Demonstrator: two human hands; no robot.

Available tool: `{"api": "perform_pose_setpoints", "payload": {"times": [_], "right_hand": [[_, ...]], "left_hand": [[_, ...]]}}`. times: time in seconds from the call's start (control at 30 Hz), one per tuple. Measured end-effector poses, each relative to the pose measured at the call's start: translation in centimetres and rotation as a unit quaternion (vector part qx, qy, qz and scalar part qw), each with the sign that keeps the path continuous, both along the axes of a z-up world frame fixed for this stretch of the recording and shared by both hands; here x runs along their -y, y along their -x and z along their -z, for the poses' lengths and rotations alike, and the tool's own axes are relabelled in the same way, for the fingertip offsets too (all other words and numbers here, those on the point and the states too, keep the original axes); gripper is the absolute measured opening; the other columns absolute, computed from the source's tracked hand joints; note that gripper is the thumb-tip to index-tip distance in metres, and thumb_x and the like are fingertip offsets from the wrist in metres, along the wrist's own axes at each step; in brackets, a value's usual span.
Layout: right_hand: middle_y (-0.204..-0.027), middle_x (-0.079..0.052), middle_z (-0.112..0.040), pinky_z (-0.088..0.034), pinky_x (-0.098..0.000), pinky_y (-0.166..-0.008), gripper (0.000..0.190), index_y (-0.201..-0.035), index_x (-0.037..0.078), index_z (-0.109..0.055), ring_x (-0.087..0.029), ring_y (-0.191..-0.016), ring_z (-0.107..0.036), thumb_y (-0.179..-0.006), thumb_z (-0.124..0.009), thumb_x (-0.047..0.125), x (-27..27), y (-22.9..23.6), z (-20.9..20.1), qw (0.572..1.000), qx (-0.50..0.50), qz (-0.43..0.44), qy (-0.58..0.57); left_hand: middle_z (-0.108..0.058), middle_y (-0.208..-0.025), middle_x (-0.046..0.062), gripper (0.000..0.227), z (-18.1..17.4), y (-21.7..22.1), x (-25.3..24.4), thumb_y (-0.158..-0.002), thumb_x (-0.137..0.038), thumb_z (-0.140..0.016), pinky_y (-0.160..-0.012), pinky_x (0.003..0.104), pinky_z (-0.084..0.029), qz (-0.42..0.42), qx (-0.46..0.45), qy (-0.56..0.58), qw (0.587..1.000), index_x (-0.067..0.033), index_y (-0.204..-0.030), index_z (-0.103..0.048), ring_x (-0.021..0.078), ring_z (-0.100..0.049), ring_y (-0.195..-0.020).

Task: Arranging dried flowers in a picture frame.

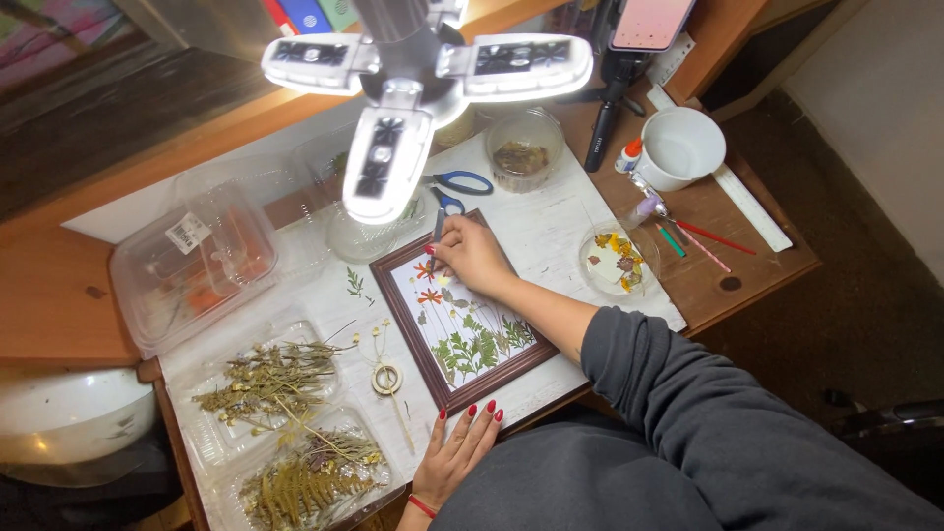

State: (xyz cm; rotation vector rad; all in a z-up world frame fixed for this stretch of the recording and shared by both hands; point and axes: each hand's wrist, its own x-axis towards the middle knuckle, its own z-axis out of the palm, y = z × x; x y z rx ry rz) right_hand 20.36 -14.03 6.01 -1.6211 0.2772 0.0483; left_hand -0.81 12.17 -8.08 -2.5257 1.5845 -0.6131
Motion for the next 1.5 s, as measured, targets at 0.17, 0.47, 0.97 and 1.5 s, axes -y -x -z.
{"api": "perform_pose_setpoints", "payload": {"times": [0.17,0.47,0.97,1.5], "right_hand": [[-0.082,-0.009,-0.074,-0.056,-0.0240,-0.054,0.013,-0.103,-0.001,-0.063,-0.011,-0.065,-0.069,-0.092,-0.069,0.003,-1.8,-0.2,0.4,0.999,0.012,-0.005,0.042],[-0.081,-0.008,-0.075,-0.055,-0.0238,-0.055,0.010,-0.097,-0.001,-0.061,-0.009,-0.063,-0.068,-0.094,-0.069,0.004,-2.9,-0.4,0.8,0.997,0.039,-0.014,0.059],[-0.086,-0.010,-0.073,-0.059,-0.0220,-0.058,0.007,-0.101,0.001,-0.061,-0.012,-0.071,-0.072,-0.097,-0.063,0.005,0.2,0.9,1.0,0.998,0.048,0.050,-0.001],[-0.090,-0.008,-0.072,-0.056,-0.0228,-0.058,0.015,-0.108,-0.001,-0.058,-0.014,-0.079,-0.074,-0.098,-0.068,0.005,4.5,7.4,2.2,0.996,0.055,0.057,-0.034]], "left_hand": [[-0.027,-0.168,-0.008,0.062,-0.1,0.0,0.1,-0.101,-0.041,-0.052,-0.125,0.050,-0.025,-0.009,0.015,-0.009,1.000,-0.0347,-0.160,-0.030,0.0191,-0.024,-0.154],[-0.028,-0.168,-0.008,0.060,-1.0,-0.1,0.5,-0.103,-0.043,-0.050,-0.126,0.050,-0.022,-0.021,0.037,0.003,0.999,-0.0355,-0.160,-0.032,0.0193,-0.024,-0.155],[-0.033,-0.167,-0.007,0.058,-3.7,-0.2,1.4,-0.105,-0.053,-0.045,-0.128,0.050,-0.018,-0.036,0.000,0.053,0.998,-0.0327,-0.159,-0.036,0.0153,-0.028,-0.154],[-0.040,-0.164,-0.006,0.057,-4.8,0.0,2.0,-0.105,-0.056,-0.045,-0.129,0.050,-0.018,-0.042,-0.031,0.076,0.996,-0.0282,-0.155,-0.041,0.0142,-0.034,-0.152]]}}
